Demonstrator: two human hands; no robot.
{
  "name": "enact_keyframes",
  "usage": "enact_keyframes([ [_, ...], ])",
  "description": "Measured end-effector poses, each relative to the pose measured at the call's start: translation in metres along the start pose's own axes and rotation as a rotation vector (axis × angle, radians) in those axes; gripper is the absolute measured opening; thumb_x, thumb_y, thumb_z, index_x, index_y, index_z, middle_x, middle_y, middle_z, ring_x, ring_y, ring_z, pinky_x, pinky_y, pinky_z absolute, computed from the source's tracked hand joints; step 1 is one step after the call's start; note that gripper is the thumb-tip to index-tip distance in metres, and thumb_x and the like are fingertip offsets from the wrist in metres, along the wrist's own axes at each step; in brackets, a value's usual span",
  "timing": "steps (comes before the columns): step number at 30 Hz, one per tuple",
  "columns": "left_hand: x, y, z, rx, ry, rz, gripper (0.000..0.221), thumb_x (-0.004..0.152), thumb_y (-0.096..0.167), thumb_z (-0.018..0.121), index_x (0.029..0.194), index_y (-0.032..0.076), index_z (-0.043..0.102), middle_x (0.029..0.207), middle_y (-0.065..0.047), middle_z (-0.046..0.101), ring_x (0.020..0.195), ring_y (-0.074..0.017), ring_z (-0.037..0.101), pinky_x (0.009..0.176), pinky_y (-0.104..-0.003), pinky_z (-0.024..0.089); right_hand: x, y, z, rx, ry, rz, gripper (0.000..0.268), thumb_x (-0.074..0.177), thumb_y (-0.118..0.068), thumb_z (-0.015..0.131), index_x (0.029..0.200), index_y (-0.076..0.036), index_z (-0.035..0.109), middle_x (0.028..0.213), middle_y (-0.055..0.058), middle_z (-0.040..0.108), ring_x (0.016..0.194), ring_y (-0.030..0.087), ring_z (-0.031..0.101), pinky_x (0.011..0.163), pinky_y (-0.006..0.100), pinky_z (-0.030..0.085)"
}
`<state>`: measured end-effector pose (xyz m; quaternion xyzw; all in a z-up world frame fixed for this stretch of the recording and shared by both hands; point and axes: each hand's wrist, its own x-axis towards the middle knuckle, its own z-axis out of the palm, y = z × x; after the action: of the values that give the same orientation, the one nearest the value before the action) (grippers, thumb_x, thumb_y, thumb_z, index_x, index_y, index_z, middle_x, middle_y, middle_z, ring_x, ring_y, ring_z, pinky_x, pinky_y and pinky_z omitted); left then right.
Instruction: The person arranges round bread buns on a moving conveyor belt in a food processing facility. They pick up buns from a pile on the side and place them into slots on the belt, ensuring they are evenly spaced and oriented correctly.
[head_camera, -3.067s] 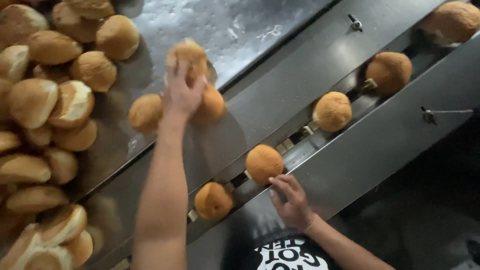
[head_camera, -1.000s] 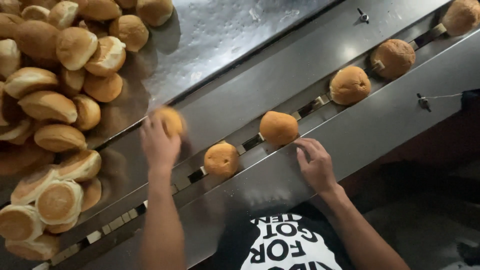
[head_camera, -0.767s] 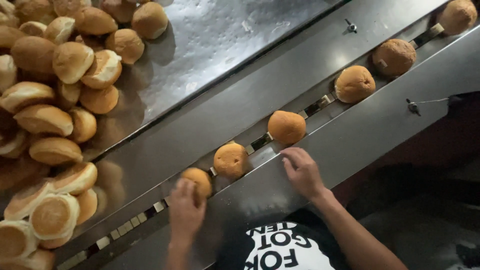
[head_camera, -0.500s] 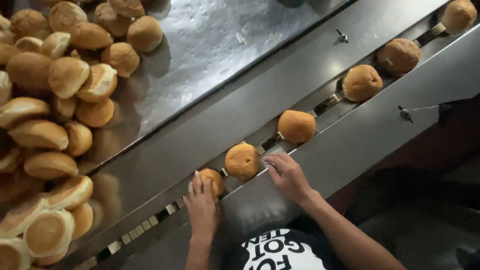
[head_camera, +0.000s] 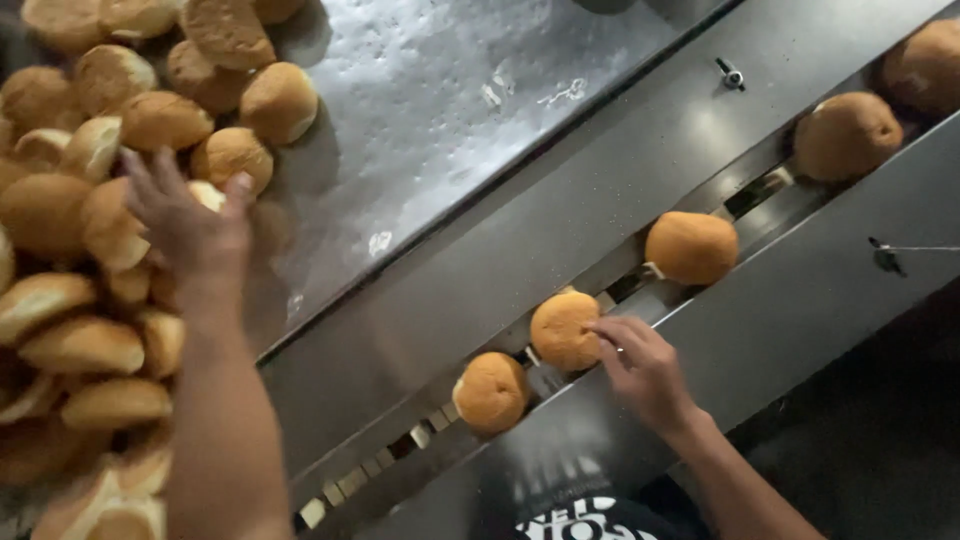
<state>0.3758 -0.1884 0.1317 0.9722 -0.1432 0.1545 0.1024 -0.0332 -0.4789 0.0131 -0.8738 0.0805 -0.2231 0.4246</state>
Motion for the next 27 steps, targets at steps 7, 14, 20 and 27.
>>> enact_keyframes([
  [7, 0.114, -0.023, 0.061, 0.172, -0.446, -0.253, 0.096, 0.096, 0.066, 0.074, 0.168, 0.016, 0.032, 0.163, -0.011, 0.001, 0.146, -0.0468, 0.009, 0.108, -0.079, 0.029, -0.022, -0.001, -0.020, -0.095, 0.061, 0.187, 0.019, 0.093, 0.003, 0.062, 0.110, 0.000, 0.072, 0.102, 0.014, 0.075, 0.093, 0.023, 0.074, 0.088, 0.033, 0.061],
  [14, -0.010, -0.032, 0.101, 0.051, -0.224, 0.197, 0.061, 0.082, 0.038, 0.077, 0.133, 0.006, 0.066, 0.122, -0.037, 0.059, 0.097, -0.0549, 0.067, 0.081, -0.059, 0.055, -0.011, -0.020, -0.003, -0.025, 0.017, 0.206, 0.020, 0.092, 0.004, 0.064, 0.108, -0.004, 0.072, 0.097, 0.012, 0.073, 0.089, 0.025, 0.074, 0.081, 0.035, 0.062],
  [20, -0.202, 0.043, 0.062, -0.009, -0.234, 0.277, 0.070, 0.073, 0.034, 0.076, 0.138, 0.013, 0.061, 0.147, -0.031, 0.047, 0.121, -0.0530, 0.058, 0.098, -0.062, 0.049, 0.010, -0.041, 0.025, -0.012, -0.093, 0.079, 0.025, 0.093, -0.010, 0.071, 0.117, -0.008, 0.073, 0.104, 0.012, 0.072, 0.097, 0.032, 0.073, 0.083, 0.041, 0.059],
  [27, -0.330, 0.079, 0.030, -0.200, -0.183, 0.377, 0.044, 0.064, 0.015, 0.076, 0.107, 0.013, 0.067, 0.153, -0.014, 0.048, 0.129, -0.0396, 0.053, 0.098, -0.050, 0.051, 0.021, -0.075, 0.059, 0.084, -0.199, -0.108, 0.064, 0.085, -0.003, 0.075, 0.144, 0.002, 0.052, 0.139, 0.033, 0.053, 0.122, 0.057, 0.053, 0.100, 0.065, 0.045],
])
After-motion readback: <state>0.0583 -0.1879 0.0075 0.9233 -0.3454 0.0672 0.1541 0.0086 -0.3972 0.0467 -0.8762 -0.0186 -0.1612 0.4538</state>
